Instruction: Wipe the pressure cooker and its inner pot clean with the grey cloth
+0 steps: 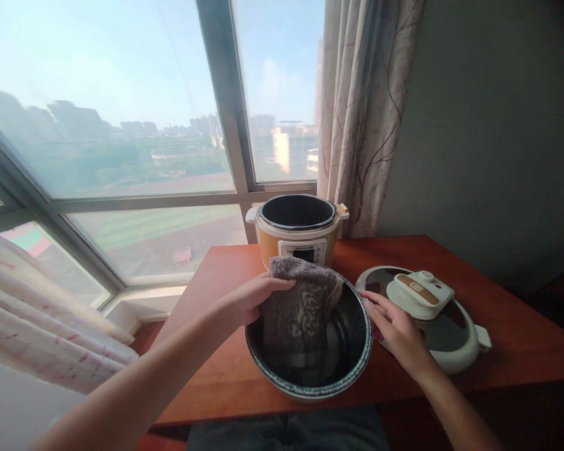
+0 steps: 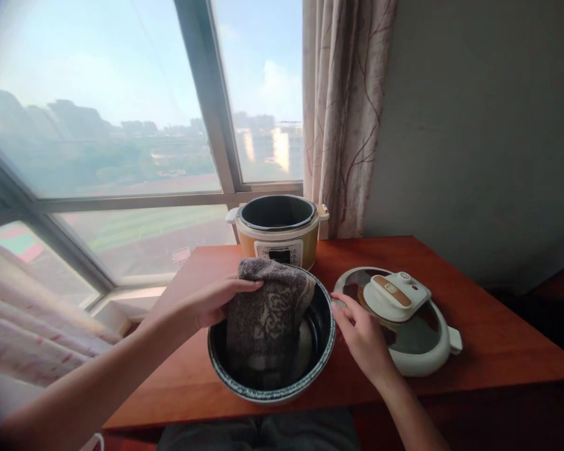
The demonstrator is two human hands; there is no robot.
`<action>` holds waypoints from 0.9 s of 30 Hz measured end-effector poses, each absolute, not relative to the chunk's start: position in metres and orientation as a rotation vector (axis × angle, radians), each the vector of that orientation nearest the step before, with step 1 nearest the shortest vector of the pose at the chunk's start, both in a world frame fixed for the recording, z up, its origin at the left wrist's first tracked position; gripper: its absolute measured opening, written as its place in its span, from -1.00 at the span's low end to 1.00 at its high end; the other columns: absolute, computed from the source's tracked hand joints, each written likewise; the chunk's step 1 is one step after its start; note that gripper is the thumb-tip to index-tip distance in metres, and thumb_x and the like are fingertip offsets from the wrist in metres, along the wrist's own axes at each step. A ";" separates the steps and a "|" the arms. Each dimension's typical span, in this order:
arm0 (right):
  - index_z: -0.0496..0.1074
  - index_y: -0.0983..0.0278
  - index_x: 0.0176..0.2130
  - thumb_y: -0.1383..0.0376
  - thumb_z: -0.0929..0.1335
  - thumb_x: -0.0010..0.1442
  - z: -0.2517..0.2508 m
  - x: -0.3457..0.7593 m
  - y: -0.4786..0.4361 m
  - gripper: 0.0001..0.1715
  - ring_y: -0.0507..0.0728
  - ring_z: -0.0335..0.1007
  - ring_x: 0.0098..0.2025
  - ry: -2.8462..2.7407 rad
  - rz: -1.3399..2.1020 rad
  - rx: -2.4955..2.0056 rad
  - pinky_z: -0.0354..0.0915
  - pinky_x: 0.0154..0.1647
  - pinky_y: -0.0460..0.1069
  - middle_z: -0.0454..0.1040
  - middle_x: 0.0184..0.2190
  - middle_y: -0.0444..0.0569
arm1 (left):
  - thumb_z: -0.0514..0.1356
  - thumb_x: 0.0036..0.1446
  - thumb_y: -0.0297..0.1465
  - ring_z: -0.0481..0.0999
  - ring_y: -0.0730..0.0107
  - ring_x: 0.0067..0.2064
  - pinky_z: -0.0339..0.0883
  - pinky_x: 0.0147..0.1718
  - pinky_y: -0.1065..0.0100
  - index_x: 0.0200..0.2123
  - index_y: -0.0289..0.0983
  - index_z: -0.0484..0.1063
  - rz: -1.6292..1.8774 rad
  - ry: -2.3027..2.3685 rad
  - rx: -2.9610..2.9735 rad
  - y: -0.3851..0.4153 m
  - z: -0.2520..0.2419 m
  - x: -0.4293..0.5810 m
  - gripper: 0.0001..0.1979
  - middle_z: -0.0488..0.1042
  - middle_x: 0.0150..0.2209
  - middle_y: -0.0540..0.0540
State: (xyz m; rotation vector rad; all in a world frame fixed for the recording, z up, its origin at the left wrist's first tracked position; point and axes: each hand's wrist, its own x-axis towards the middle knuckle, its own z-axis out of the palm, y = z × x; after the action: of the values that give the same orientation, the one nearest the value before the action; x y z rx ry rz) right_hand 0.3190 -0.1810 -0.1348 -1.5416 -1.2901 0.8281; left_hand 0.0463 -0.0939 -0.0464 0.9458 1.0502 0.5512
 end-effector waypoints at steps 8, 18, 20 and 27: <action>0.48 0.35 0.13 -0.03 0.42 0.11 -0.150 0.289 -0.172 -0.27 0.23 0.50 -0.30 -0.857 0.947 -1.321 0.38 -0.20 0.08 0.60 -0.35 0.01 | 0.32 0.02 -0.39 0.62 0.07 -0.11 0.44 -0.03 0.12 -0.07 -0.32 0.50 0.603 1.048 1.070 -0.088 -0.070 0.086 -0.64 0.63 -0.15 -0.21; 0.52 0.25 0.08 0.00 0.45 0.08 -0.157 0.272 -0.171 -0.36 0.27 0.51 -0.07 -0.669 0.963 -1.106 0.37 -0.05 0.08 0.61 -0.07 0.05 | 0.21 -0.07 -0.57 0.52 0.22 -0.17 0.38 -0.11 0.28 -0.16 -0.33 0.52 0.098 0.818 1.857 -0.116 -0.081 0.125 -0.67 0.56 -0.25 -0.08; 0.50 0.25 0.12 -0.01 0.45 0.09 -0.156 0.273 -0.171 -0.32 0.26 0.51 -0.12 -0.670 0.961 -1.117 0.37 -0.11 0.07 0.62 -0.11 0.04 | 0.17 -0.10 -0.63 0.50 0.23 -0.14 0.37 -0.07 0.30 -0.14 -0.32 0.52 -0.025 0.616 2.057 -0.116 -0.072 0.114 -0.61 0.57 -0.21 -0.07; 0.48 0.28 0.16 -0.03 0.44 0.07 -0.156 0.275 -0.171 -0.25 0.17 0.44 -0.38 -0.730 0.875 -1.201 0.34 -0.30 0.03 0.57 -0.44 -0.06 | 0.18 -0.09 -0.66 0.55 0.23 -0.06 0.39 -0.01 0.33 0.02 -0.27 0.51 -0.417 0.279 2.136 -0.101 -0.053 0.071 -0.45 0.61 -0.08 -0.03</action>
State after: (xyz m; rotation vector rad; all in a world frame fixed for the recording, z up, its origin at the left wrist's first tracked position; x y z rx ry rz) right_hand 0.2752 -0.1710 -0.1562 -1.2009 -0.7303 0.8752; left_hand 0.0705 -0.1011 -0.0531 2.1357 0.2785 -0.4166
